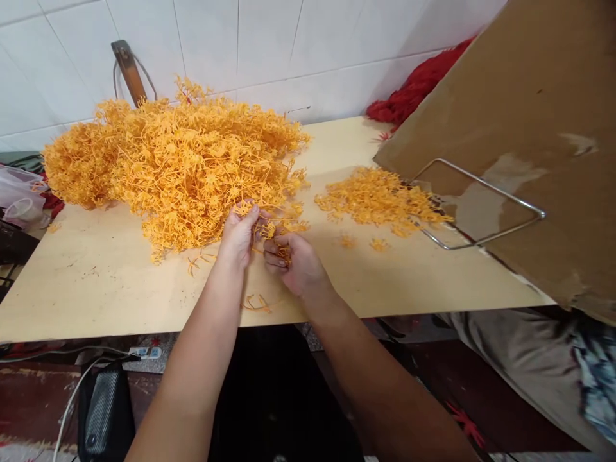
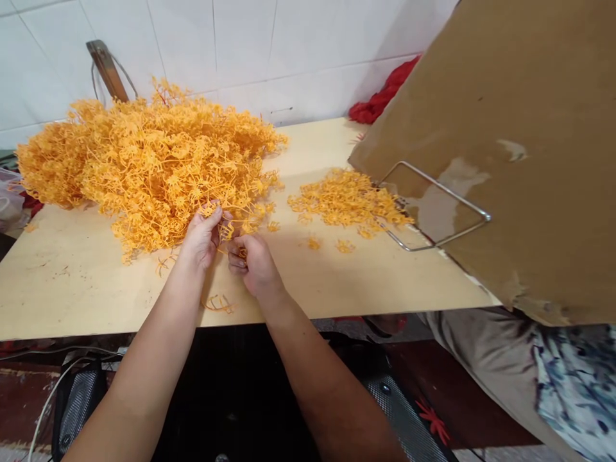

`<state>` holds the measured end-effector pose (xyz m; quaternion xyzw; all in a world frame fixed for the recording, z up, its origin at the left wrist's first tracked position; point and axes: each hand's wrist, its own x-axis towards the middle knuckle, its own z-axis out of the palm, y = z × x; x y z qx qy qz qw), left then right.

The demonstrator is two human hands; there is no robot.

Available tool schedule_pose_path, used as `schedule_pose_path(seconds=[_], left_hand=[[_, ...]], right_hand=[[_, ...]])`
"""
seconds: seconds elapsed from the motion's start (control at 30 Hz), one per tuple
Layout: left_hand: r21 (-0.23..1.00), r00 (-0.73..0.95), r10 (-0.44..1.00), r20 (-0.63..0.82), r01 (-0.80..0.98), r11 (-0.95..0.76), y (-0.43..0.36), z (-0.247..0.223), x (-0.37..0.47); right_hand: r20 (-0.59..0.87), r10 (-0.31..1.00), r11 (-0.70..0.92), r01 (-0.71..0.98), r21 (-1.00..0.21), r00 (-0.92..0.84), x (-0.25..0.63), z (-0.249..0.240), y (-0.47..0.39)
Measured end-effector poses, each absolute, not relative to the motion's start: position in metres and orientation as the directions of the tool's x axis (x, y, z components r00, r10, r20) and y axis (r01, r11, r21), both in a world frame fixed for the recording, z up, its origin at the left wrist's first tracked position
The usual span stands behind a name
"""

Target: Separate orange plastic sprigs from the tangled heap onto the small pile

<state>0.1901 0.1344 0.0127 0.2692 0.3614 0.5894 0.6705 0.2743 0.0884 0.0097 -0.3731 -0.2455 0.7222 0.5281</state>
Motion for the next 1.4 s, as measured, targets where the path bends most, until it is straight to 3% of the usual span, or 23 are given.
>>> schedule_pose_path(seconds=[0.23,0.43,0.53,0.63,0.7,0.8,0.93,1.17,1.4], left_hand=[[0.801,0.004,0.987,-0.160,-0.583,0.133,0.134,0.012,0.191],[0.819,-0.020,0.986,-0.167,-0.559,0.128,0.133,0.012,0.193],[0.795,-0.075,0.969,-0.237,-0.588,0.149,0.134,0.014,0.192],[0.774,-0.190,0.949,-0.250,-0.628,0.079,0.136,0.016,0.186],[0.755,-0.214,0.953,-0.214,-0.655,0.022,0.137,0.016,0.182],[0.718,-0.067,0.977,-0.204,-0.688,0.103,0.137,0.015,0.178],[0.754,0.029,0.983,-0.180,-0.638,0.156,0.138,0.012,0.181],[0.863,-0.131,0.990,-0.060,-0.504,-0.014,0.137,0.011,0.190],[0.882,-0.064,0.998,0.024,-0.469,-0.051,0.135,0.014,0.191]], right_hand=[[-0.270,0.934,-0.352,-0.482,-0.802,-0.233,0.272,0.012,0.090],[-0.276,0.958,-0.287,-0.346,-0.893,-0.081,0.266,0.004,0.097],[-0.085,0.993,-0.100,-0.210,-0.973,-0.078,0.259,0.000,0.081],[0.133,0.945,0.139,-0.001,-0.990,-0.300,0.251,0.002,0.048],[0.136,0.891,0.173,0.046,-0.984,-0.434,0.252,0.006,0.031],[-0.001,0.935,-0.055,-0.144,-0.988,-0.355,0.263,0.009,0.032],[-0.231,0.946,-0.309,-0.424,-0.851,-0.226,0.281,0.011,0.061],[-0.245,0.930,-0.344,-0.415,-0.842,-0.275,0.260,0.020,0.075],[-0.219,0.960,-0.276,-0.468,-0.840,-0.173,0.253,0.015,0.093]])
